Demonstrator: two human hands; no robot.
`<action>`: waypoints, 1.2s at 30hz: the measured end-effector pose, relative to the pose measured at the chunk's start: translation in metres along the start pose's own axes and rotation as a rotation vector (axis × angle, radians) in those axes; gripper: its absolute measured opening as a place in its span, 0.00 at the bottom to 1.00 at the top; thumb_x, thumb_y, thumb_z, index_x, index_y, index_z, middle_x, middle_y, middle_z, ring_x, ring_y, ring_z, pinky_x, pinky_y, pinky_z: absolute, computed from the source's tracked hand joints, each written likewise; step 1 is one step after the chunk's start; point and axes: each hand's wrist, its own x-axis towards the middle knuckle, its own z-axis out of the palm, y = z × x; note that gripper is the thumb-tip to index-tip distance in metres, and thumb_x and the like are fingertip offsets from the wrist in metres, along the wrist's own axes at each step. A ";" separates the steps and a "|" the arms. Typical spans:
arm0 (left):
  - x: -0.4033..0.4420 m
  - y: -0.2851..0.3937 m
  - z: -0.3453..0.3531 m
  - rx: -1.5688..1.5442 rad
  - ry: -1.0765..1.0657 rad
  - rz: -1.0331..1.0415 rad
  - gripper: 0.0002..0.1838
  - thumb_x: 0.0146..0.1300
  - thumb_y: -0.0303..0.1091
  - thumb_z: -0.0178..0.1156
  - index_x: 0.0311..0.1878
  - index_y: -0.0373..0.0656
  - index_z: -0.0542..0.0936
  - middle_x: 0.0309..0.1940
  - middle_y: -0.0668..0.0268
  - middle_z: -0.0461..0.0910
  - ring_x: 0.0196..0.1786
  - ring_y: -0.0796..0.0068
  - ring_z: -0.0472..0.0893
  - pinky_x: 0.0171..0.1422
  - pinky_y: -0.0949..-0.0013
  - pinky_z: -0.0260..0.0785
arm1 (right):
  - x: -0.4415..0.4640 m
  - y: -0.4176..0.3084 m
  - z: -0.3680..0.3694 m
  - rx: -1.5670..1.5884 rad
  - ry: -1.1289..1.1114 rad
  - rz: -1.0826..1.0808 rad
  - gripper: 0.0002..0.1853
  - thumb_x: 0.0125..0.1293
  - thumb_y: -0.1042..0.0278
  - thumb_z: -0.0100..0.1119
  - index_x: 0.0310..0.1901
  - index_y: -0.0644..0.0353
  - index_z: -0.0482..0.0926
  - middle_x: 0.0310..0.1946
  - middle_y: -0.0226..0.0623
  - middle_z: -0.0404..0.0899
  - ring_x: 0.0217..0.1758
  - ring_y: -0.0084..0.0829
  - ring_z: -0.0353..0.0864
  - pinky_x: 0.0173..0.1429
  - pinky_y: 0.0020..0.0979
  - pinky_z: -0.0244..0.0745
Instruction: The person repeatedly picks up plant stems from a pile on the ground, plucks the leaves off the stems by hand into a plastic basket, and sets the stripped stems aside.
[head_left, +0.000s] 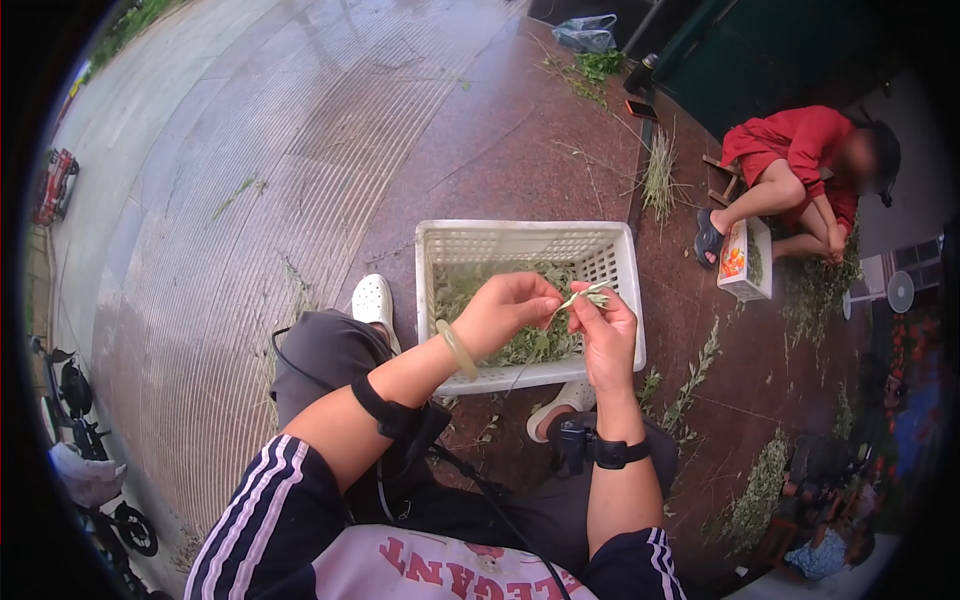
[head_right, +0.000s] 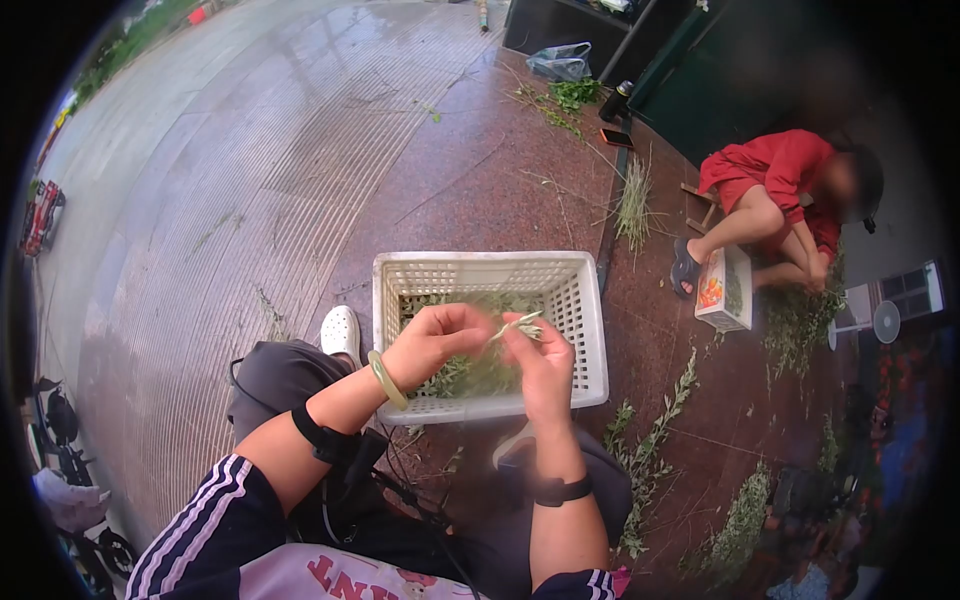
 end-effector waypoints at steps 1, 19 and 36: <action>-0.001 0.002 0.001 -0.028 -0.003 -0.031 0.10 0.62 0.33 0.57 0.41 0.34 0.75 0.31 0.68 0.77 0.33 0.82 0.75 0.41 0.76 0.69 | 0.000 0.000 0.000 0.001 -0.001 -0.002 0.12 0.60 0.74 0.58 0.45 0.66 0.76 0.31 0.28 0.78 0.30 0.16 0.73 0.37 0.17 0.68; -0.003 0.004 0.005 0.035 0.049 -0.087 0.05 0.57 0.26 0.57 0.35 0.35 0.76 0.29 0.68 0.77 0.32 0.82 0.77 0.38 0.76 0.70 | 0.000 0.003 0.007 -0.127 -0.010 0.004 0.05 0.58 0.73 0.61 0.29 0.61 0.73 0.26 0.24 0.75 0.29 0.12 0.70 0.34 0.15 0.64; -0.002 0.012 -0.008 -0.143 0.264 0.028 0.04 0.64 0.29 0.51 0.40 0.42 0.69 0.31 0.65 0.77 0.28 0.78 0.76 0.35 0.77 0.69 | 0.005 0.011 0.009 -0.072 0.162 -0.028 0.08 0.60 0.75 0.57 0.41 0.65 0.72 0.35 0.36 0.78 0.33 0.21 0.77 0.38 0.21 0.74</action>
